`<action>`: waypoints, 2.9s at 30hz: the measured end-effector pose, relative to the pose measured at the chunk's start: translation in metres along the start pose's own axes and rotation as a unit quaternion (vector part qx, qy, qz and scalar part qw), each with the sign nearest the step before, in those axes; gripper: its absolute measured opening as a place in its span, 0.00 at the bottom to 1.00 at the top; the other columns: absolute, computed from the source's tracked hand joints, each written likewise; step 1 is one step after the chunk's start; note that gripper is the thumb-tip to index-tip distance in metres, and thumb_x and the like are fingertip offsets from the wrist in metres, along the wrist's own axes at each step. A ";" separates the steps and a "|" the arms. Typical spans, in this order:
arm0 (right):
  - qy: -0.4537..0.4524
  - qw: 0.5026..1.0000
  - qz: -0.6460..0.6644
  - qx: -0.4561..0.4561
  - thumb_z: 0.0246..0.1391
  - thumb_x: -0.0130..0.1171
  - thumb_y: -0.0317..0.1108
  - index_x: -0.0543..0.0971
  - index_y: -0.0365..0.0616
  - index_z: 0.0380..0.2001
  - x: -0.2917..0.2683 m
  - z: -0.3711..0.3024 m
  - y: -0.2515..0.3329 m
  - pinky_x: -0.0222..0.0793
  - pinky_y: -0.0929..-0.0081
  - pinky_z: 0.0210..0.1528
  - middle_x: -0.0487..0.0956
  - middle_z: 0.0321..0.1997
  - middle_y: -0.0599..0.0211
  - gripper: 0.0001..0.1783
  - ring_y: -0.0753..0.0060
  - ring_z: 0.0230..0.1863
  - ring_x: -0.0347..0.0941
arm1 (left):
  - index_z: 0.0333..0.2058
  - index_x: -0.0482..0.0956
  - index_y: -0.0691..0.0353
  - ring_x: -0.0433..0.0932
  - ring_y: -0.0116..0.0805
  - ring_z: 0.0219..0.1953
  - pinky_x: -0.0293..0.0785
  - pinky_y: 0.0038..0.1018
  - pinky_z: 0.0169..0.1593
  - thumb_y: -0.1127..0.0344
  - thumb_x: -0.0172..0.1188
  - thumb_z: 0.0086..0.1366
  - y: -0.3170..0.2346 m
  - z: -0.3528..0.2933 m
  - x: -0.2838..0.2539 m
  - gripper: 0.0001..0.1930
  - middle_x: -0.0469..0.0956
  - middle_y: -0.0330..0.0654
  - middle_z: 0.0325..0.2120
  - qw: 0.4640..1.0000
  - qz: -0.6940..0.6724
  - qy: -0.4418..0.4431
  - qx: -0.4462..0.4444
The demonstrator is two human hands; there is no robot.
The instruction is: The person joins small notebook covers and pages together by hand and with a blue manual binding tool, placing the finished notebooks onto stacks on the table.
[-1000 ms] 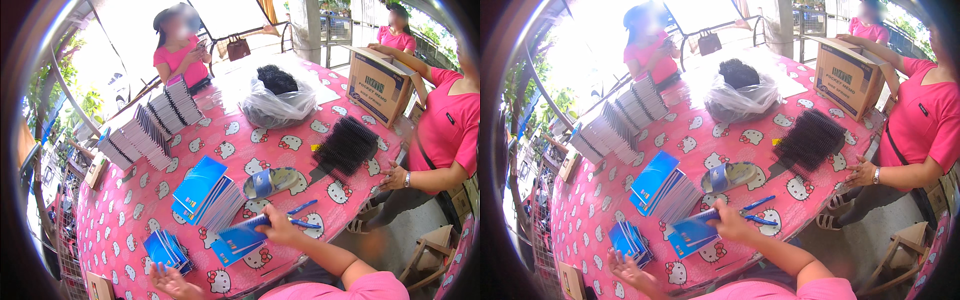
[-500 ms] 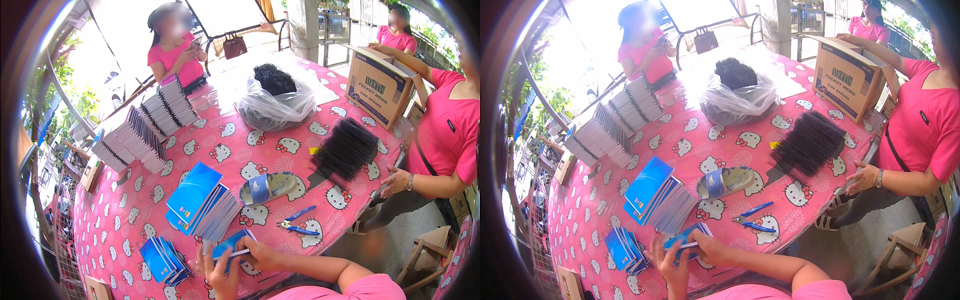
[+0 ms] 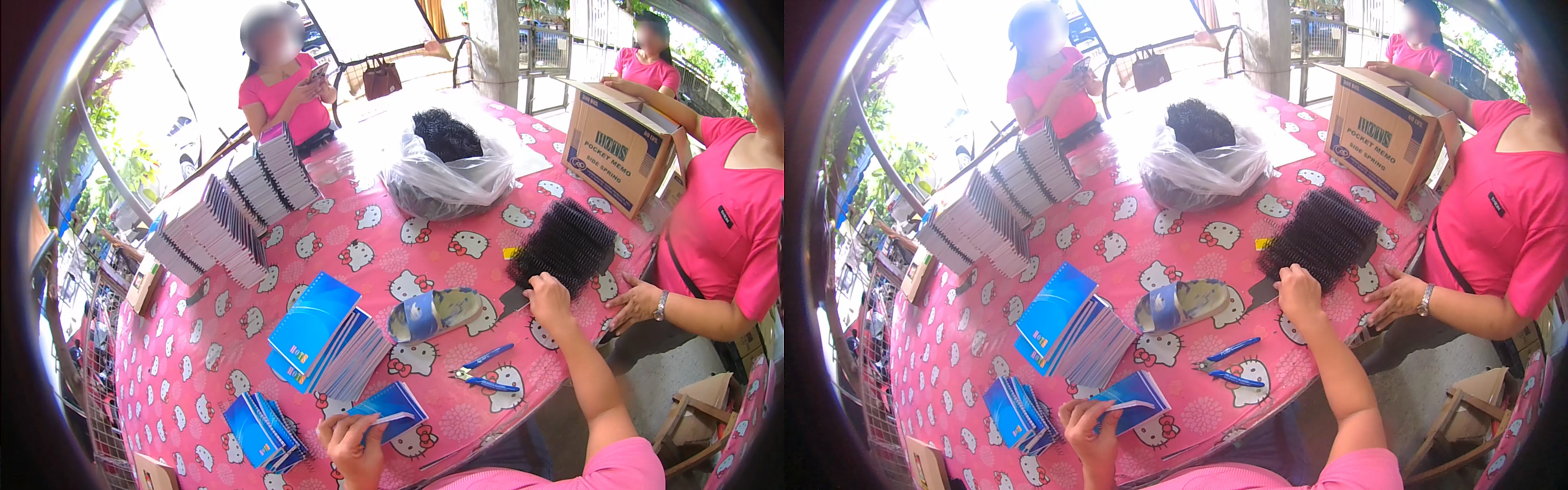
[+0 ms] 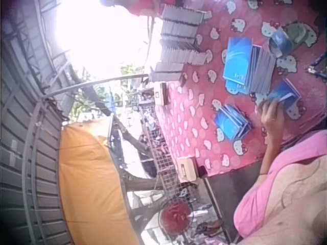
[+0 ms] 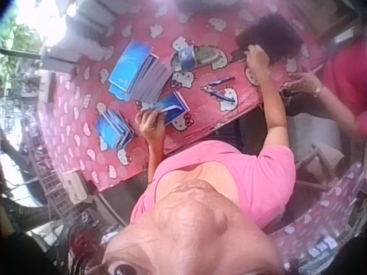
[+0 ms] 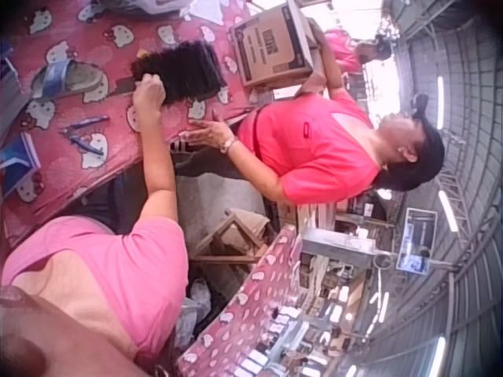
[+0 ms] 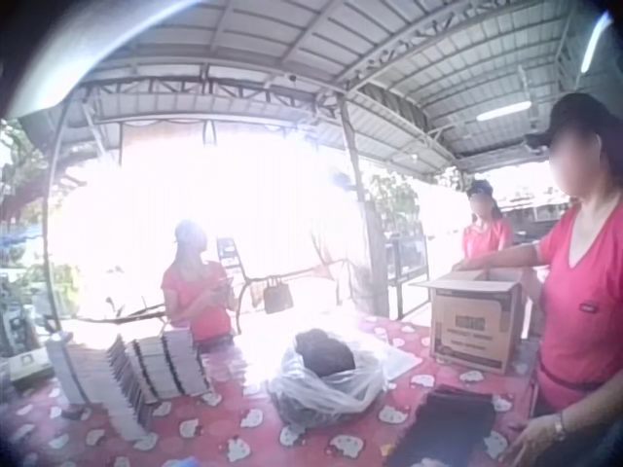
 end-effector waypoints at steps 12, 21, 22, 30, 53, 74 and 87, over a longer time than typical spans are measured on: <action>-0.087 0.959 0.180 -0.201 0.48 0.56 0.26 0.73 0.40 0.47 -0.036 -0.039 0.103 0.70 0.58 0.44 0.72 0.39 0.52 0.19 0.46 0.43 0.71 | 0.31 0.85 0.59 0.72 0.41 0.42 0.66 0.35 0.47 0.68 0.72 0.46 -0.013 0.004 -0.004 0.11 0.82 0.39 0.30 1.000 0.017 -0.007 -0.009; 0.128 0.819 0.488 -0.273 0.54 0.61 0.36 0.79 0.50 0.45 -0.039 -0.136 0.242 0.72 0.62 0.34 0.78 0.37 0.60 0.14 0.55 0.36 0.77 | 0.29 0.86 0.58 0.73 0.43 0.44 0.67 0.37 0.49 0.66 0.73 0.46 -0.013 0.003 -0.001 0.10 0.82 0.39 0.31 1.000 0.020 -0.005 0.022; 0.121 0.818 0.493 -0.270 0.54 0.62 0.35 0.80 0.48 0.43 -0.040 -0.135 0.242 0.72 0.64 0.33 0.78 0.36 0.60 0.12 0.57 0.34 0.77 | 0.29 0.86 0.58 0.73 0.44 0.45 0.67 0.37 0.49 0.66 0.73 0.46 -0.013 0.003 -0.002 0.10 0.83 0.39 0.32 0.999 0.022 -0.006 0.024; 0.223 0.858 0.410 -0.215 0.53 0.65 0.36 0.81 0.43 0.36 -0.052 -0.127 0.247 0.71 0.72 0.34 0.77 0.34 0.61 0.10 0.66 0.34 0.77 | 0.30 0.86 0.59 0.73 0.47 0.48 0.67 0.39 0.52 0.69 0.72 0.47 -0.005 -0.003 0.001 0.09 0.84 0.40 0.36 1.000 0.001 -0.006 -0.009; 0.203 0.841 0.372 -0.337 0.52 0.63 0.33 0.78 0.43 0.37 -0.049 -0.135 0.254 0.71 0.64 0.32 0.75 0.27 0.61 0.09 0.58 0.30 0.75 | 0.29 0.85 0.60 0.74 0.38 0.37 0.68 0.32 0.43 0.70 0.74 0.43 -0.013 -0.003 -0.004 0.11 0.82 0.38 0.29 0.999 -0.013 -0.028 0.029; 0.104 0.864 0.314 -0.380 0.54 0.61 0.37 0.72 0.44 0.35 -0.061 -0.144 0.262 0.72 0.64 0.29 0.71 0.32 0.62 0.11 0.58 0.35 0.76 | 0.32 0.86 0.57 0.74 0.35 0.38 0.63 0.35 0.49 0.73 0.73 0.42 -0.010 -0.007 -0.005 0.14 0.82 0.36 0.30 0.999 -0.021 -0.018 0.022; 0.107 0.868 0.316 -0.369 0.50 0.63 0.36 0.76 0.43 0.32 -0.055 -0.151 0.266 0.70 0.63 0.34 0.73 0.30 0.62 0.09 0.58 0.35 0.74 | 0.32 0.85 0.59 0.74 0.37 0.36 0.69 0.31 0.42 0.77 0.71 0.41 -0.013 -0.007 -0.006 0.15 0.83 0.38 0.30 0.999 -0.003 -0.020 0.040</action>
Point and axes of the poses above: each hand's wrist, its own z-axis towards the middle knuckle, its own x-axis out of the palm, y = z × x, the point moved 8 cm from there along z, towards the middle knuckle
